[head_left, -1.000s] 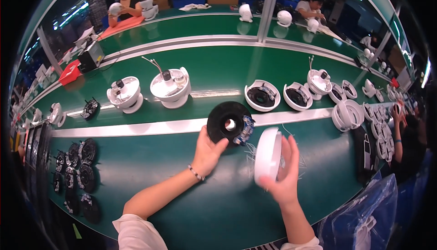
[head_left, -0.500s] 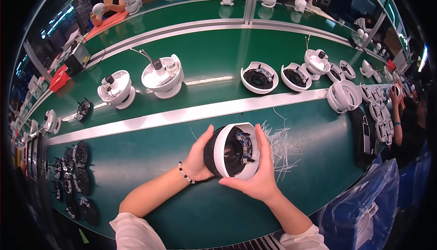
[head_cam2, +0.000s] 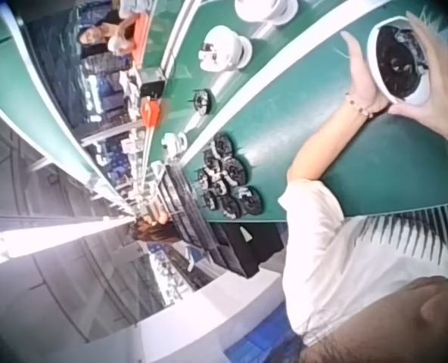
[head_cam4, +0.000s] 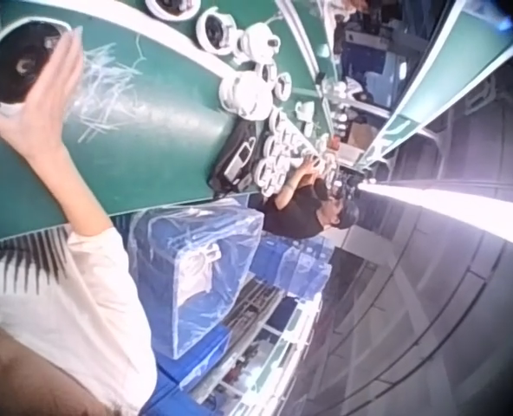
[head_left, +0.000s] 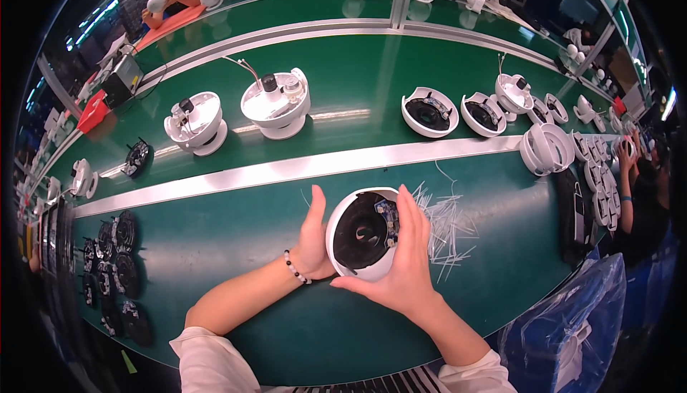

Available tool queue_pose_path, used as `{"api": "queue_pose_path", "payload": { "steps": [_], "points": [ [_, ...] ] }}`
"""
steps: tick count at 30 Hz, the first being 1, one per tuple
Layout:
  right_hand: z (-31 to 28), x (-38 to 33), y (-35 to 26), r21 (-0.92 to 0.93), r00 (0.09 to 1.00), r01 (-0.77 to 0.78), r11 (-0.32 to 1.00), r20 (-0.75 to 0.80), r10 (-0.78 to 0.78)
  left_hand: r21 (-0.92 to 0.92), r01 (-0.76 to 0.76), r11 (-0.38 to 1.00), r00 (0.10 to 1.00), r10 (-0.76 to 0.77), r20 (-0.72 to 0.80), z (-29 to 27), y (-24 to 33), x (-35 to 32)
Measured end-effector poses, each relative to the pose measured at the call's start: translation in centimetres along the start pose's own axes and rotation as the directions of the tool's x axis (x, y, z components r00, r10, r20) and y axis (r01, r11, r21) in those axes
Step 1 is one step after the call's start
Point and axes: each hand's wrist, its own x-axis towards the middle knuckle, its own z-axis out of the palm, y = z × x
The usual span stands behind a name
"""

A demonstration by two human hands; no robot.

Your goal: Assembling electronic camera units by fitting sensor modules into housing components on a production line.

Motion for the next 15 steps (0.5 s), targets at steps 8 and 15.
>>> {"api": "queue_pose_path", "payload": {
  "steps": [8, 15],
  "points": [
    [0.6, 0.6, -0.6, 0.012, 0.991, 0.054, 0.998, 0.123, -0.055, 0.152, 0.019, 0.988, 0.999, -0.013, -0.041, -1.4, 0.5, -2.0],
    [2.2, -0.7, -1.0, -0.086, 0.982, -0.143, 0.986, -0.137, 0.13, 0.077, -0.054, 0.996, 0.999, 0.053, 0.015, 0.0, 0.3, -0.5]
  ]
}}
